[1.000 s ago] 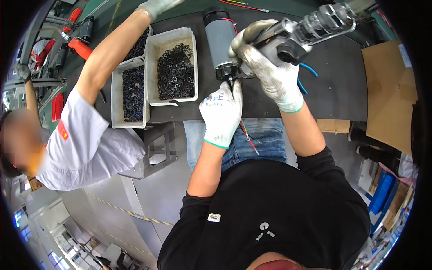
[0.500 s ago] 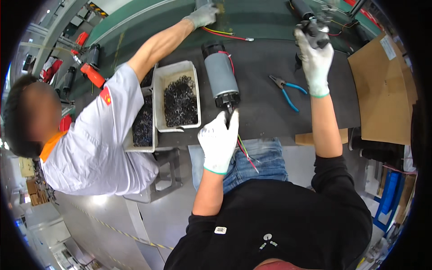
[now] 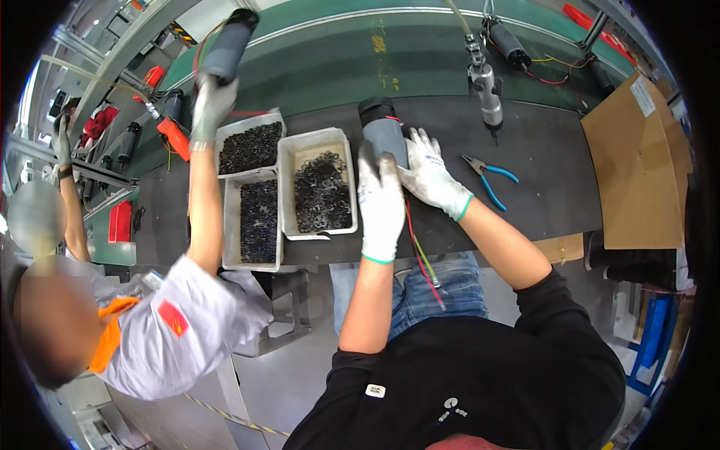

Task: Assembling electrical motor components on a production line using an electric screwdriver and pliers.

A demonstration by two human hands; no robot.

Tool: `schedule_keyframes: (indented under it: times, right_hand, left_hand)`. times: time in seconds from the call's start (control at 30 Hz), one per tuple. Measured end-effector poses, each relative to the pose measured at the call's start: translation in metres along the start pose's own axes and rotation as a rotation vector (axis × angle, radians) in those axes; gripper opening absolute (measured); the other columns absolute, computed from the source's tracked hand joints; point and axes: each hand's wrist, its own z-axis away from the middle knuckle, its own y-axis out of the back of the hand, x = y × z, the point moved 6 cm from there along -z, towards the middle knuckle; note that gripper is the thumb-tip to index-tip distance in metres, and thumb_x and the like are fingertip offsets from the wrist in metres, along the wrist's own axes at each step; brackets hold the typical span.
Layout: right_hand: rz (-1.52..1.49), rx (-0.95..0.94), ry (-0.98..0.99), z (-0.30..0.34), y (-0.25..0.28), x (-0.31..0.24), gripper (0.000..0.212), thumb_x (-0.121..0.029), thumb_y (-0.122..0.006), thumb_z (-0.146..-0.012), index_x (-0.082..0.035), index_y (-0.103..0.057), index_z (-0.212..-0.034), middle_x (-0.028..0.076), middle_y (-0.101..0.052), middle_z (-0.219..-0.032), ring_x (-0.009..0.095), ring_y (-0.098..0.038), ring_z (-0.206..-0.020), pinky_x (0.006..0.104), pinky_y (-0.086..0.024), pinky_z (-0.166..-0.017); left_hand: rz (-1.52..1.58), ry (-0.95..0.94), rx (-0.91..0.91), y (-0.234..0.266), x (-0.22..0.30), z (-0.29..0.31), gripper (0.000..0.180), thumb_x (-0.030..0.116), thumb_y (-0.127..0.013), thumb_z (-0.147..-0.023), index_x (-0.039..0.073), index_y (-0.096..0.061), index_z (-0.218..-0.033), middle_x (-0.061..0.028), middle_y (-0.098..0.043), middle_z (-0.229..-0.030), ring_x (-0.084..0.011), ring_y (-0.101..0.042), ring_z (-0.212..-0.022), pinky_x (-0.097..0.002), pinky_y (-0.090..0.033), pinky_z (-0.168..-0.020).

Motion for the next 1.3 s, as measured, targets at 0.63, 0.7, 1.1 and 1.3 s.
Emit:
schedule_keyframes:
  times: [0.63,0.7,1.1,1.3]
  right_hand:
    - [-0.001,0.302,0.156,-0.018,0.028,-0.045,0.064,-0.019,-0.078,-0.076,-0.004,-0.062,-0.137,0.032,-0.038,-0.158,0.051,-0.033,-0.149,0.0517,-0.033,-0.122]
    - [-0.012,0.311,0.151,-0.047,0.026,-0.046,0.064,-0.018,-0.077,-0.076,-0.004,-0.062,-0.136,0.032,-0.039,-0.158,0.049,-0.034,-0.149,0.0497,-0.034,-0.122]
    - [0.142,0.297,0.107,-0.275,-0.001,0.006,0.069,-0.041,-0.072,-0.084,-0.006,-0.060,-0.141,0.026,-0.040,-0.160,0.044,-0.034,-0.150,0.0462,-0.030,-0.125]
    - [0.015,0.323,0.308,-0.172,0.005,-0.055,0.055,-0.034,-0.064,-0.096,-0.004,-0.057,-0.141,0.026,-0.043,-0.156,0.045,-0.037,-0.147,0.0502,-0.030,-0.123]
  left_hand:
    - [0.175,-0.207,-0.140,0.018,0.021,0.090,0.060,0.031,-0.054,-0.105,-0.007,-0.041,-0.150,-0.0301,-0.043,-0.154,-0.0486,-0.039,-0.145,-0.0530,-0.030,-0.121]
    - [0.223,-0.242,-0.177,0.016,0.023,0.095,0.061,0.032,-0.056,-0.104,-0.006,-0.042,-0.149,-0.0298,-0.044,-0.153,-0.0484,-0.040,-0.145,-0.0537,-0.031,-0.121]
    - [0.076,-0.347,-0.337,-0.002,0.019,0.099,0.062,0.025,-0.068,-0.091,-0.001,-0.051,-0.144,-0.0237,-0.050,-0.150,-0.0434,-0.045,-0.141,-0.0556,-0.031,-0.121]
    - [0.042,-0.289,-0.321,0.000,0.011,0.096,0.056,0.021,-0.070,-0.090,-0.001,-0.054,-0.140,-0.0241,-0.053,-0.145,-0.0432,-0.047,-0.139,-0.0559,-0.033,-0.120]
